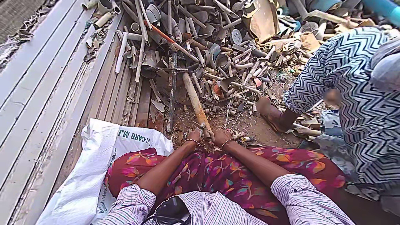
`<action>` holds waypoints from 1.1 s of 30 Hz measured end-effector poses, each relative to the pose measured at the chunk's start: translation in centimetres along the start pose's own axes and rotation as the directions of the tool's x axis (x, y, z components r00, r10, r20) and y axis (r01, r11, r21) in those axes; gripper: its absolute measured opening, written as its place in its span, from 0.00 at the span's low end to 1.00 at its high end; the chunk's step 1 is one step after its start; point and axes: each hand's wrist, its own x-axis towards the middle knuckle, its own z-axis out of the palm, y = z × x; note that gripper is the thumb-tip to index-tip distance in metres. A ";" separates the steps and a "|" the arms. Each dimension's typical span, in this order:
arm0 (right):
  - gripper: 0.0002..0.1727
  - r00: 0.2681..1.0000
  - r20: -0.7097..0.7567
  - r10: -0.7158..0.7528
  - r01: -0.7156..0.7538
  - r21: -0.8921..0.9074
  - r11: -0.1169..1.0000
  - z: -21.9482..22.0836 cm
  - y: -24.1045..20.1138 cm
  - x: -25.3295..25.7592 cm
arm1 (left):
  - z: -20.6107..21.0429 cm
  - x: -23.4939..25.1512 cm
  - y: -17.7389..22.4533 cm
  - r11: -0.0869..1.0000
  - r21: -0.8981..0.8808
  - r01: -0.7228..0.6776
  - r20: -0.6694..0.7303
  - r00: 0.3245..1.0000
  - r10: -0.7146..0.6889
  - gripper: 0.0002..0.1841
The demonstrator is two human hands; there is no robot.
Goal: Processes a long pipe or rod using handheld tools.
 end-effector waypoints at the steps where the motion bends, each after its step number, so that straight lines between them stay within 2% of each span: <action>1: 0.34 1.000 0.008 0.004 -0.004 0.022 1.000 -0.2 -0.5 -0.4 | -0.3 0.0 0.2 1.000 0.024 -0.009 0.011 1.000 0.009 0.30; 3: 0.34 1.000 0.021 -0.004 0.003 0.040 0.999 -0.1 -1.2 -1.2 | -0.8 -0.2 0.3 0.996 0.076 -0.037 0.056 0.998 0.032 0.29; 7: 0.35 1.000 0.000 0.024 -0.024 0.000 1.000 -0.1 -0.1 -0.1 | -0.2 0.3 -0.2 1.000 -0.012 -0.016 0.018 1.000 0.016 0.30; 11: 0.32 0.999 0.033 0.010 -0.011 0.032 0.999 -0.3 -1.2 -1.6 | -0.9 -0.3 0.4 0.991 0.121 -0.059 0.060 0.997 0.052 0.29; 15: 0.34 1.000 0.000 0.015 -0.015 0.019 1.000 0.0 0.1 -0.1 | -0.2 -0.2 0.2 0.997 0.061 -0.043 0.013 0.999 0.042 0.31; 18: 0.31 0.999 0.032 0.004 -0.006 0.042 0.999 -0.1 -0.9 -1.2 | -0.9 -0.5 0.6 0.980 0.182 -0.083 0.055 0.996 0.074 0.29; 23: 0.31 1.000 0.018 0.021 -0.021 0.000 1.000 -0.4 -0.1 0.1 | -0.1 0.9 -0.3 0.999 0.026 -0.038 0.007 0.999 0.038 0.31; 26: 0.30 1.000 0.026 0.003 -0.003 0.001 1.000 -0.5 -0.8 -0.7 | -0.5 0.4 0.1 0.993 0.103 -0.065 0.036 0.997 0.061 0.29; 30: 0.31 1.000 0.009 0.017 -0.017 0.025 1.000 -0.4 -0.1 0.2 | -0.3 0.5 -0.2 0.992 0.113 -0.064 0.017 0.998 0.063 0.32; 33: 0.31 1.000 0.013 -0.004 0.003 0.051 0.999 -0.1 -0.7 -0.7 | -0.6 0.1 0.2 0.970 0.223 -0.100 0.047 0.995 0.091 0.31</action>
